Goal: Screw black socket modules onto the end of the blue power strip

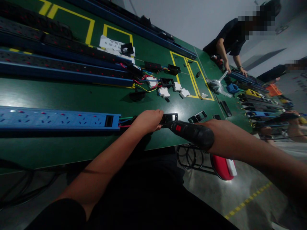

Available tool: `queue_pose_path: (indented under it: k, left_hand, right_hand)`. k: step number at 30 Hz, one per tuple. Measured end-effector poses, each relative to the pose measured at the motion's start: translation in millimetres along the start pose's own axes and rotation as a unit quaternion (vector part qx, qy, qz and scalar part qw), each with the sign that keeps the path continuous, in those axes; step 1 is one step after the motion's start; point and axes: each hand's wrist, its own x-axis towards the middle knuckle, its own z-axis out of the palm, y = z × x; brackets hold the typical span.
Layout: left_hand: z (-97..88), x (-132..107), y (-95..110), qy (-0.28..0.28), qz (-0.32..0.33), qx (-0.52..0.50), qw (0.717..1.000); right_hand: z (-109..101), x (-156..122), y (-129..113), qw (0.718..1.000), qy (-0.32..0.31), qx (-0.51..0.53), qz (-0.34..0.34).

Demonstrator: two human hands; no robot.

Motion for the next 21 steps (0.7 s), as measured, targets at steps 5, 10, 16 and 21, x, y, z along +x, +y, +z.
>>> queue_pose_path:
  k: [5,10,16,21]
  left_hand:
    - [1.6,1.2,-1.1,-0.005,0.002,0.003,1.000]
    - [1.5,0.8,-0.9,0.002,0.008,0.011,1.000]
    - [0.9,0.4,0.4,-0.004,-0.002,0.014,1.000]
    - [0.8,-0.4,1.3,0.004,0.008,0.024,1.000]
  right_hand:
    - [5.4,-1.4,3.6,1.000,0.012,0.004,-0.003]
    - [6.3,-2.1,2.8,1.000,0.001,-0.003,0.004]
    - [6.8,-2.7,1.0,1.000,0.013,-0.018,-0.007]
    - [12.2,-4.7,2.5,0.999,0.022,-0.048,-0.008]
